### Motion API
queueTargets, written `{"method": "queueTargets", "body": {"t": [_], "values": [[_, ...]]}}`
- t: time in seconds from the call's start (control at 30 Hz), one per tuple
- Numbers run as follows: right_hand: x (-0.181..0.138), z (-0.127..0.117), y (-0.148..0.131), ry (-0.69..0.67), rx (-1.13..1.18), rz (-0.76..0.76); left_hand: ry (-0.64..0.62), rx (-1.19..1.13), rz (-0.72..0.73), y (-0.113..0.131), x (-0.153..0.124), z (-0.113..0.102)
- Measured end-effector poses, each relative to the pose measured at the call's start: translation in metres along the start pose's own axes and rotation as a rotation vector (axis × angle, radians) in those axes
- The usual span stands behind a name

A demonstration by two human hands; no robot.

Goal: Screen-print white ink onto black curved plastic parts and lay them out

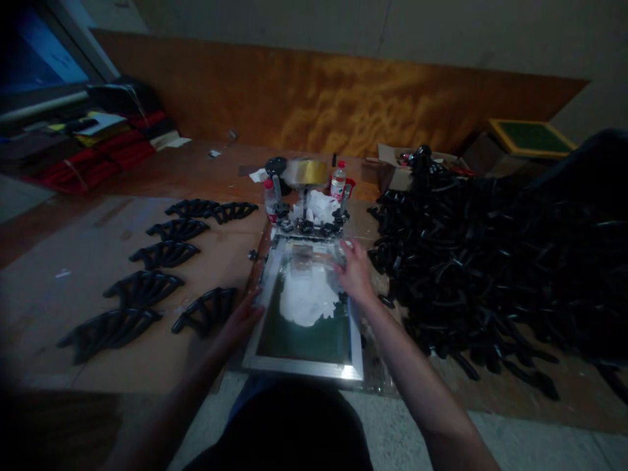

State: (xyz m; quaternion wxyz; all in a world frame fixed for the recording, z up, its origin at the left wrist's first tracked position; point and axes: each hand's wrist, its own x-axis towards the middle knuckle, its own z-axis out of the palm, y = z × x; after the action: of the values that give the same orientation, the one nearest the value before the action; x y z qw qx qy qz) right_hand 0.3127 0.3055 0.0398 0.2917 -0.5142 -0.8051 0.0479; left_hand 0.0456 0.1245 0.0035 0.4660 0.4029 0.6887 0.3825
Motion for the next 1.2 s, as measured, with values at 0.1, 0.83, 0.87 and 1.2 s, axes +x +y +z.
{"method": "queueTargets", "body": {"t": [0.1, 0.83, 0.87, 1.2], "values": [[0.017, 0.018, -0.048, -0.22, -0.034, -0.182, 0.018, 0.101, 0.005, -0.021, 0.012, 0.008], [-0.063, 0.017, -0.06, -0.591, 0.135, -0.564, -0.013, -0.018, -0.05, -0.03, 0.017, 0.008], [-0.055, 0.016, -0.062, -0.581, 0.147, -0.511, -0.024, -0.023, -0.052, -0.028, 0.016, 0.007], [0.064, -0.031, -0.006, -0.075, 0.039, 0.038, 0.164, -0.042, 0.112, 0.074, -0.012, -0.022]]}}
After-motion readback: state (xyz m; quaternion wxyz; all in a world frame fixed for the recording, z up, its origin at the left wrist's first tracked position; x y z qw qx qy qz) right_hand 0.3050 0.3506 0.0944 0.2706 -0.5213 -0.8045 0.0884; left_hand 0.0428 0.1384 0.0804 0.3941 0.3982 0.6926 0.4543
